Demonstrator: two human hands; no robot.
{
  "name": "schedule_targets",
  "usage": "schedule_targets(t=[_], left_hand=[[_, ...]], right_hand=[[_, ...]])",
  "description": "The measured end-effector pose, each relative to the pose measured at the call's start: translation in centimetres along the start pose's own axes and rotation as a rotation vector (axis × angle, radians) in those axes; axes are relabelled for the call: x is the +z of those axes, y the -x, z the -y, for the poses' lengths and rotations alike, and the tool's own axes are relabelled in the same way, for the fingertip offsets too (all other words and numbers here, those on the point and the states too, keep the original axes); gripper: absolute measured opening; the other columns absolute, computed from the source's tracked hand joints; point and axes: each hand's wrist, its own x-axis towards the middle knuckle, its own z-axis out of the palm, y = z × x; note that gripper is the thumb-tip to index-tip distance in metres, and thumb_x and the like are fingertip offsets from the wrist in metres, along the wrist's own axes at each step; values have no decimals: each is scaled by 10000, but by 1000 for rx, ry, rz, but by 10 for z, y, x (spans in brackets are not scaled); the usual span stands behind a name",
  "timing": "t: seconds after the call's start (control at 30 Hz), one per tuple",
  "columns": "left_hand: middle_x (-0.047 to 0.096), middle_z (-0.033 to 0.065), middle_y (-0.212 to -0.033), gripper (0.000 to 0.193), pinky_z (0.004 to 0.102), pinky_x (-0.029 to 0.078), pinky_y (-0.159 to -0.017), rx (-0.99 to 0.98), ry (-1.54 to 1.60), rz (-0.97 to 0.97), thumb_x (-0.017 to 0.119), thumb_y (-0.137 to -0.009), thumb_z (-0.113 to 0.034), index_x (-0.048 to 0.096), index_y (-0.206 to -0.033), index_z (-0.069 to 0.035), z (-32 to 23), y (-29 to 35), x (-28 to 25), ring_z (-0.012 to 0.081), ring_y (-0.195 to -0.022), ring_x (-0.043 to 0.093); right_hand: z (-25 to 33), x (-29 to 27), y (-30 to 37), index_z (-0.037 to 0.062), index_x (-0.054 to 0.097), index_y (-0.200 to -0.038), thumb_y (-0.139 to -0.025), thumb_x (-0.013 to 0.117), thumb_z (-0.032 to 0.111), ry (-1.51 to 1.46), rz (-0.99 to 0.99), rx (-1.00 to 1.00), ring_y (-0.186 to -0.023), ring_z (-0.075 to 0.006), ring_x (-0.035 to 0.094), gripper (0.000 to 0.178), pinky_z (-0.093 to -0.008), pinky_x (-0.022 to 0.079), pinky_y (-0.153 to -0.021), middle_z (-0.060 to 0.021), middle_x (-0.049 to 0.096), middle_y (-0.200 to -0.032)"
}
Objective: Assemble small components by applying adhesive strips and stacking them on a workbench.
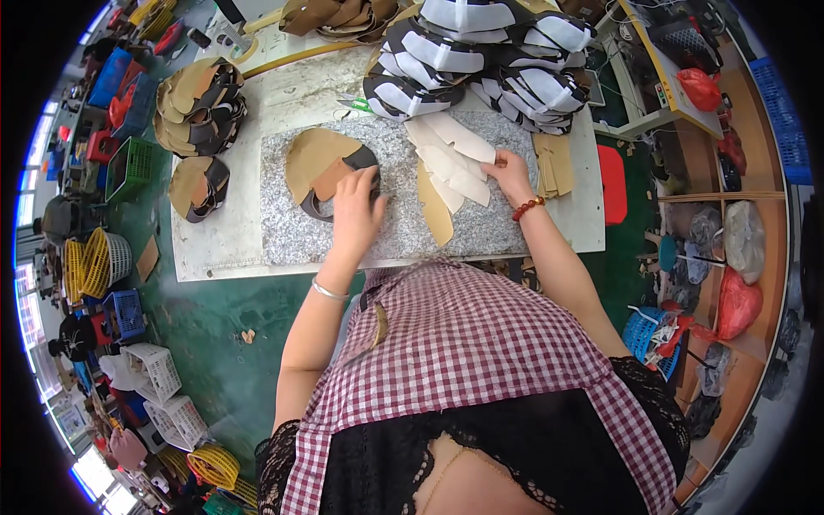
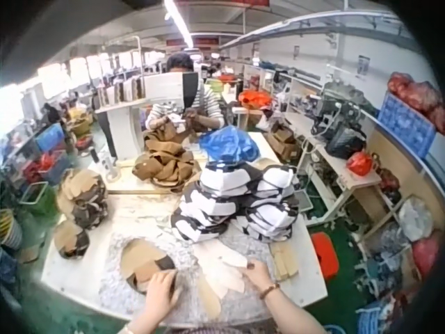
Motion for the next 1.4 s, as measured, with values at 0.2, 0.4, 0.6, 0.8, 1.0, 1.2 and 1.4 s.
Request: schedule_targets(t=[0.2,0.4,0.6,0.8,1.0,1.2,1.4], left_hand=[[544,148,-1123,398,390,415,-894,207,232,64,627,-749,-54,536,-1136,-21,-58,-19,11,326,-1058,497],[592,119,-1061,260,291,467,-821,146,580,141,553,-849,-26,573,-1108,-8,-80,-24,12,228,-955,589],[625,73,-985,167,252,467,-817,-246,1228,144,576,-855,-11,606,-1014,33,-70,-11,9,125,-901,589],[649,78,-934,163,260,489,-764,-117,878,-74,631,-784,35,637,-944,7,-77,-3,-2,142,-850,612],[647,74,-895,173,292,496,-688,231,432,-171,658,-710,30,649,-877,-13,-78,-6,-11,230,-782,618],[623,75,-942,143,269,477,-768,-209,1226,145,620,-791,35,652,-924,-8,-68,1,-4,156,-890,594],[597,74,-1017,163,257,466,-787,-79,1010,171,589,-798,56,647,-936,-9,-69,2,-12,145,-924,573]], right_hand=[[37,-7,28,-29,634,-829,-734,690,53,-128,132,106,-623,-74,562,138,-209,449,-578,-44,638,-727],[110,13,81,-28,636,-849,-790,663,74,-51,302,-120,-664,-53,559,121,-201,454,-605,-23,635,-745],[144,23,98,-39,618,-948,-879,573,112,-237,442,-93,-744,-69,574,172,-211,466,-672,-38,639,-817],[146,32,103,-43,626,-980,-900,535,125,-265,428,-120,-783,-92,593,208,-222,478,-704,-59,650,-835],[144,27,106,-59,630,-950,-906,521,130,-247,431,-49,-773,-102,599,223,-230,482,-706,-69,652,-841],[142,25,115,-52,629,-950,-896,528,99,-410,456,-7,-784,-127,622,189,-239,495,-739,-85,655,-849],[143,24,118,-50,623,-942,-896,524,100,-320,432,-86,-800,-132,625,185,-247,498,-754,-85,654,-859]])
